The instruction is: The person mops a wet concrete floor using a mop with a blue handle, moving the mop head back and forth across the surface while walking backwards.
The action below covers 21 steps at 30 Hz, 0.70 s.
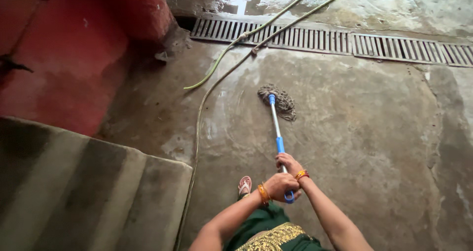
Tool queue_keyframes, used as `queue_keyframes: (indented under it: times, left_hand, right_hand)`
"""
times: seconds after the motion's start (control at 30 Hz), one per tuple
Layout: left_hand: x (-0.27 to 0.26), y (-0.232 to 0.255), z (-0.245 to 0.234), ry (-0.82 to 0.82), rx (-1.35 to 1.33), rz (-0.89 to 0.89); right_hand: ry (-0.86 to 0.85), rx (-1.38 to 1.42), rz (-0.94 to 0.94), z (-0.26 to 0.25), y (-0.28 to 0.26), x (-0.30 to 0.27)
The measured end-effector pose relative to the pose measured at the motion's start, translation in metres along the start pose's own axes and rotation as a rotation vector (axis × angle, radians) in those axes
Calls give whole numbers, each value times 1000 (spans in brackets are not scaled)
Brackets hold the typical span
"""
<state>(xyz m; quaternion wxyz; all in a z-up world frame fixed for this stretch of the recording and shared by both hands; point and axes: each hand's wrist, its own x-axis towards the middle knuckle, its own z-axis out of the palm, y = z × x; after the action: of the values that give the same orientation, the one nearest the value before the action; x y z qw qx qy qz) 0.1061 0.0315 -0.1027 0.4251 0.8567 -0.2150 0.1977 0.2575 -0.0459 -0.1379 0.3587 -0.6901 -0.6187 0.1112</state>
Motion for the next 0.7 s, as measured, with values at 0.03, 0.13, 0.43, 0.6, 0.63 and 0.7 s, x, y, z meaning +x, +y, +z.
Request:
queue_keyframes:
  times: [0.03, 0.13, 0.43, 0.6, 0.63, 0.7]
  left_hand:
    - [-8, -3, 11, -97, -27, 5]
    - [-50, 6, 50, -257, -70, 73]
    - [-69, 78, 37, -226, -1, -51]
    - [-37, 198, -41, -102, -28, -187]
    - [-31, 216, -54, -89, -20, -223]
    - [-16, 240, -74, -74, -9, -256]
  right_hand:
    - [1, 1, 1, 3, -7, -8]
    - [-220, -130, 268, 23, -40, -49]
    - [-186, -233, 317, 55, -53, -97]
    - [13, -219, 5, 18, -134, -92]
    - [45, -88, -92, 3, -156, -88]
    - [77, 302, -208, -24, -201, -87]
